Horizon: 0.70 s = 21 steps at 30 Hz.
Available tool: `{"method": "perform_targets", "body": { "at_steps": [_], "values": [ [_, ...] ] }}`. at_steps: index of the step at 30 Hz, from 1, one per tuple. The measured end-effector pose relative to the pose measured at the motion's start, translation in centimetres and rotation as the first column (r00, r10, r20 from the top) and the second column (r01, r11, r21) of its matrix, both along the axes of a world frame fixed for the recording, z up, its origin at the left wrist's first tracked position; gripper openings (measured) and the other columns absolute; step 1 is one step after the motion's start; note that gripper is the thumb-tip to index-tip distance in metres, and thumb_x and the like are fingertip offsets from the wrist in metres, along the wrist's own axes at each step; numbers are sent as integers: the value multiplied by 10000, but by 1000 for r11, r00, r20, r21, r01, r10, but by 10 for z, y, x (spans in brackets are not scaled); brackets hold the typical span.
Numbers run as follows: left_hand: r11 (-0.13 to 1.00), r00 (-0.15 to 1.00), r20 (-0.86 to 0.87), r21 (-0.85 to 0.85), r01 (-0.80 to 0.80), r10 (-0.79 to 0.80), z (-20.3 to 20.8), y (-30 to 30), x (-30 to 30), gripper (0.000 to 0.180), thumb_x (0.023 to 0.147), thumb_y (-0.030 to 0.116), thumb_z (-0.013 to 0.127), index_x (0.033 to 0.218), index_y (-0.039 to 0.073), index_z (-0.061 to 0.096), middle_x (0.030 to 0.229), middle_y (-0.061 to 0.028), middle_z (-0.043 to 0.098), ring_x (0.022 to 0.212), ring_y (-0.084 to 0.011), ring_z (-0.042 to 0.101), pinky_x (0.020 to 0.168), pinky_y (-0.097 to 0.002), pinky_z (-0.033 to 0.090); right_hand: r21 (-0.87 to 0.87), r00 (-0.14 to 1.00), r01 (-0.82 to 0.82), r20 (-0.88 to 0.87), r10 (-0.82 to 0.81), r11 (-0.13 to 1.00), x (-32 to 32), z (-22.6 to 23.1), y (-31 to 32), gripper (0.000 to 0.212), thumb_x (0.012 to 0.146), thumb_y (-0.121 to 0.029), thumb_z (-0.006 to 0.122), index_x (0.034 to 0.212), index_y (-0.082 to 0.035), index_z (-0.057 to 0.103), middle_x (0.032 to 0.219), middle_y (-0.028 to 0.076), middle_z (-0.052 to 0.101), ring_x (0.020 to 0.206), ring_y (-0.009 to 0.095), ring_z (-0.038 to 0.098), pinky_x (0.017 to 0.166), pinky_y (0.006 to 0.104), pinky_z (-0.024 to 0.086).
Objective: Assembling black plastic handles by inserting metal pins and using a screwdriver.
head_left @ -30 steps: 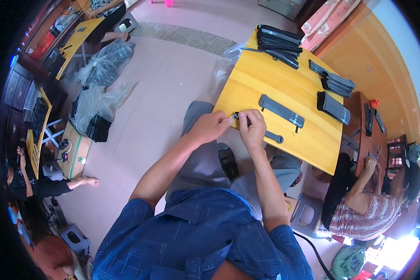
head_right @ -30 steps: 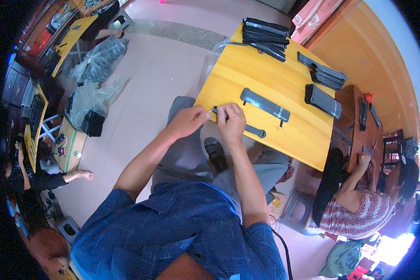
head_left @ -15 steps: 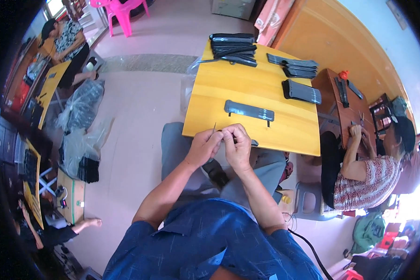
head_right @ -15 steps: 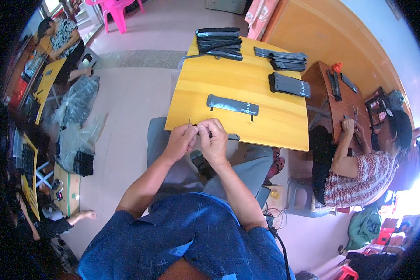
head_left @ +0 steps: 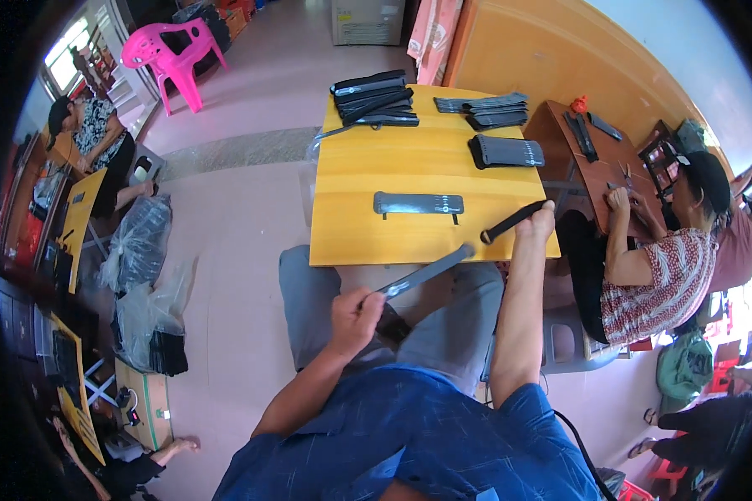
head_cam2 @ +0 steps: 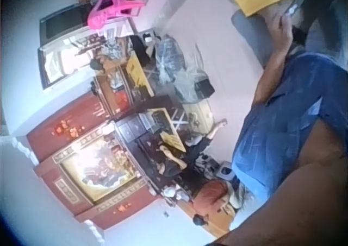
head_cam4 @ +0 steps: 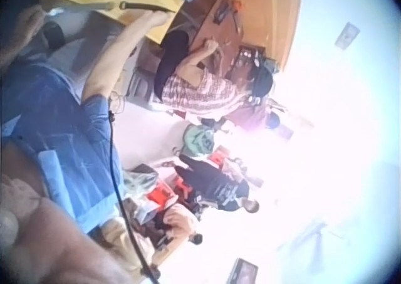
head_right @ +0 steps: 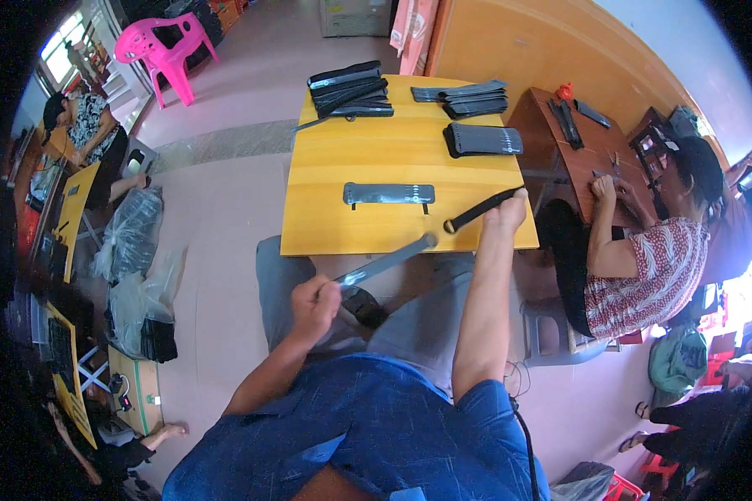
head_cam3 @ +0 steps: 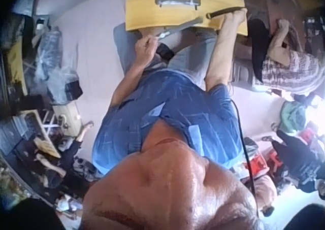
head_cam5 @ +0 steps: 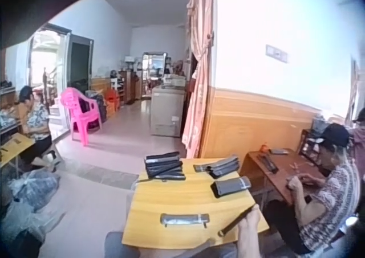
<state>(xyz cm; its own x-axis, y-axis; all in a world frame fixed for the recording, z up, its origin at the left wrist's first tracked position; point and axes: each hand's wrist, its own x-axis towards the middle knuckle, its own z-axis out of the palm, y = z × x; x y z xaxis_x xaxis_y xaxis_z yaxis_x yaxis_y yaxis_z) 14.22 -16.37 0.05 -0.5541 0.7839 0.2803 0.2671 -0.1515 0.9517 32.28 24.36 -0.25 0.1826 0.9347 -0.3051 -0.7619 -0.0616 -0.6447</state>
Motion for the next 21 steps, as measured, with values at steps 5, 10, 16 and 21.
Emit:
{"method": "perform_targets", "body": {
  "at_steps": [5,10,16,21],
  "values": [
    [997,931,358,-52,-55,70,2,-49,-38,353,1086,218,587,760,89,540,625,19,521,525,-53,460,475,-236,372,-51,980,121,162,-112,991,21,-16,40,372,1070,-253,477,1173,73,624,1146,171,694,1029,323,696,910,464,576],
    [985,912,399,-169,-31,97,0,-42,-38,377,1098,260,588,765,93,535,636,19,523,518,-51,471,460,-229,385,149,688,74,709,-158,986,37,-63,70,218,983,-138,553,1044,50,644,1007,102,674,959,267,663,904,390,541],
    [978,934,352,-206,9,66,4,-30,-37,355,1101,268,558,792,94,543,628,14,508,510,-62,460,462,-239,365,307,-73,190,952,-298,933,38,-53,8,548,892,-172,738,1369,26,556,1344,228,601,1270,435,553,1080,499,455],
    [970,943,327,-243,23,60,6,-13,-48,390,1095,297,563,777,70,563,657,18,542,523,-56,487,466,-236,372,274,-203,-556,871,-448,785,14,-34,-63,295,884,-153,753,1151,-48,686,1206,196,646,1144,411,611,987,505,498]
  ]
}}
